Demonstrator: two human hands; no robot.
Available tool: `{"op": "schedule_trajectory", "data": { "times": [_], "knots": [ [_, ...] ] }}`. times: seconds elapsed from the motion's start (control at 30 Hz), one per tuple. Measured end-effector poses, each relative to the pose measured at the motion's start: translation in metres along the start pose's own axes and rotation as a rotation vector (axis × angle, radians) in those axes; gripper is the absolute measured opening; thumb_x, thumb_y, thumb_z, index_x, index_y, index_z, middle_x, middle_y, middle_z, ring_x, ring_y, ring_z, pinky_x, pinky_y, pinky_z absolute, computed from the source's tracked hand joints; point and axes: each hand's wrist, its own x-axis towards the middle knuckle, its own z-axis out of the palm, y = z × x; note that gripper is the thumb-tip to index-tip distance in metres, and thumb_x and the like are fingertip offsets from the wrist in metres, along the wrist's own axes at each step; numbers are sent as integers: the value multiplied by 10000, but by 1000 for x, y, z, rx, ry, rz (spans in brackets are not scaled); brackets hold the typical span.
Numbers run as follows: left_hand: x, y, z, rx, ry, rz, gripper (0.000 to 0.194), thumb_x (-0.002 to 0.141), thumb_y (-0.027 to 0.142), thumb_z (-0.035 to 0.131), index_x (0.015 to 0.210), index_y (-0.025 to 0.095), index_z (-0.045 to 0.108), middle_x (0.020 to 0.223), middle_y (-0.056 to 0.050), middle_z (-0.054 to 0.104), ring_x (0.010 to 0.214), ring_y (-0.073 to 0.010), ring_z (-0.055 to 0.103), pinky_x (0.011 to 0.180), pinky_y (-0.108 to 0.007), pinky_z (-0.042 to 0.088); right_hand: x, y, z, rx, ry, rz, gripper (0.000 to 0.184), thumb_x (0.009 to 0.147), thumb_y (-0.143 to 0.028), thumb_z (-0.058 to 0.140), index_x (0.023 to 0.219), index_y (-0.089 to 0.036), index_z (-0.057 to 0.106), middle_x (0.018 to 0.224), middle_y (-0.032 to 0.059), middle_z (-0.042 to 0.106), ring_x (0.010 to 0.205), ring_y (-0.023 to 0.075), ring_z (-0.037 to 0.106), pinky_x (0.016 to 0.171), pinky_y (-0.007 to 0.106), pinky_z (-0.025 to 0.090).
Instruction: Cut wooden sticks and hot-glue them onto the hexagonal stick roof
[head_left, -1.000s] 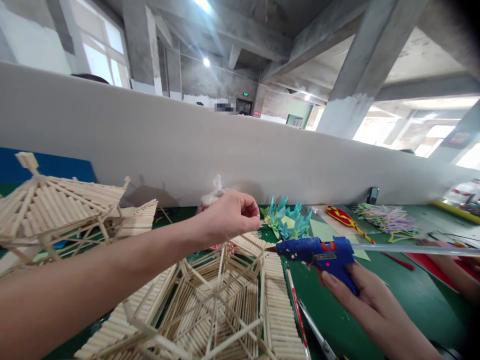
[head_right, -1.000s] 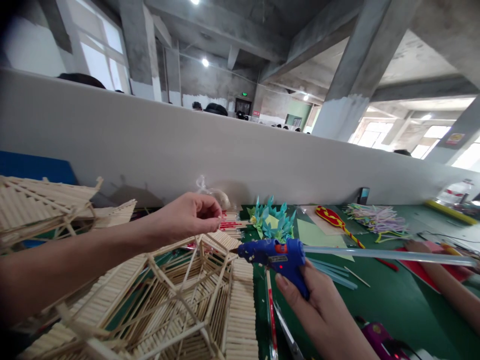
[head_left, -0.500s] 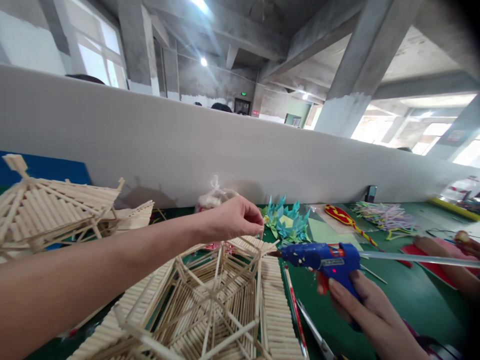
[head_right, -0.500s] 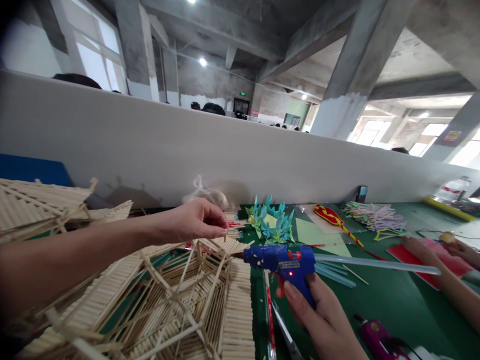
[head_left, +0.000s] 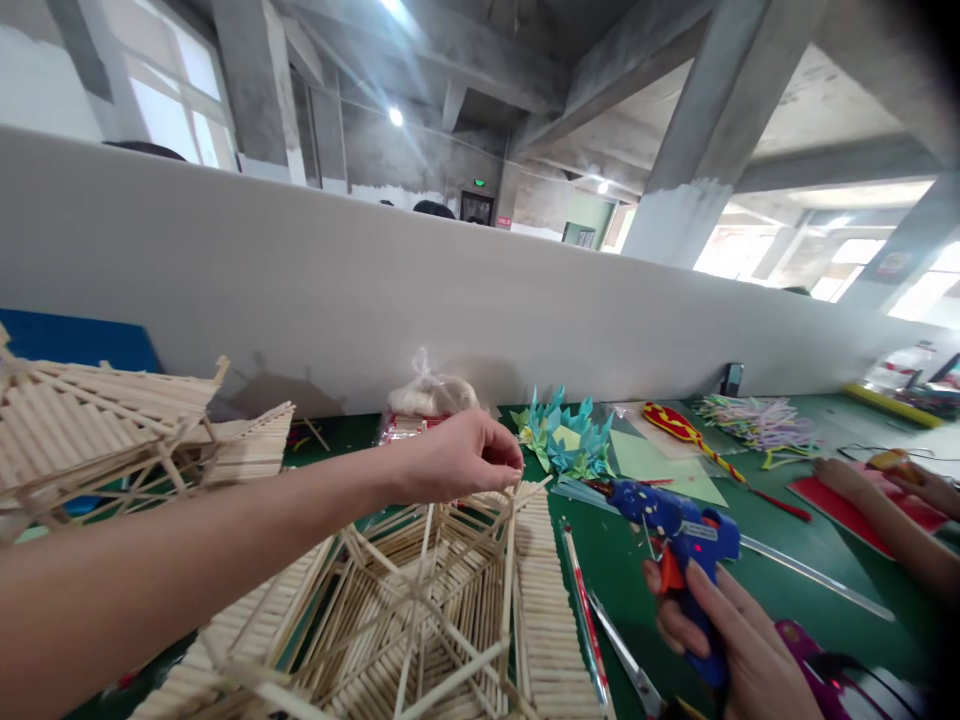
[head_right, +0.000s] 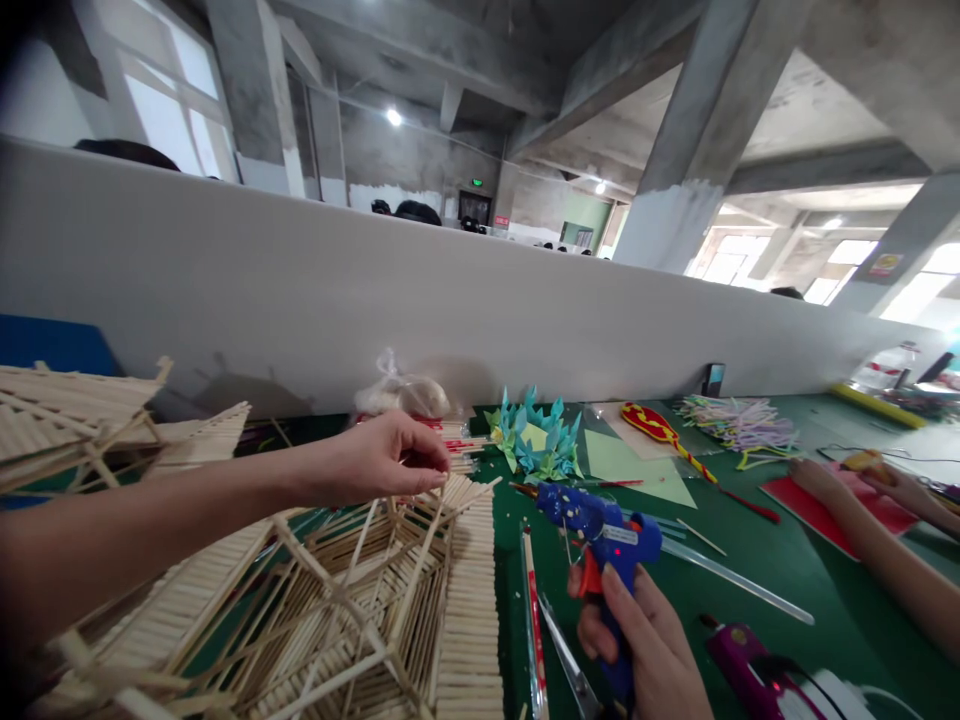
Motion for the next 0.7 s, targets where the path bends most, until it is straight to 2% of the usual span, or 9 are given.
{"op": "schedule_trajectory", "data": {
  "times": [0.47, 0.7],
  "knots": [
    [0, -5, 3, -9, -11, 29, 135, 687, 224, 538, 684, 107, 607, 552, 39, 429, 495, -73, 350, 450, -224, 266, 6, 7, -8, 21, 20, -41, 340, 664, -429, 680, 569, -186, 461, 424, -49, 444, 413, 76, 357, 402, 190, 323],
    [0, -4, 4, -18, -11, 33, 126, 677, 208, 537, 675, 112, 619, 555, 33, 445, 514, -82, 374, 472, -230, 287, 16, 17, -17, 127, 39, 11, 323, 671, -407, 680, 550, -187, 476, 416, -40, 452, 414, 80, 358, 404, 193, 336]
  ]
}}
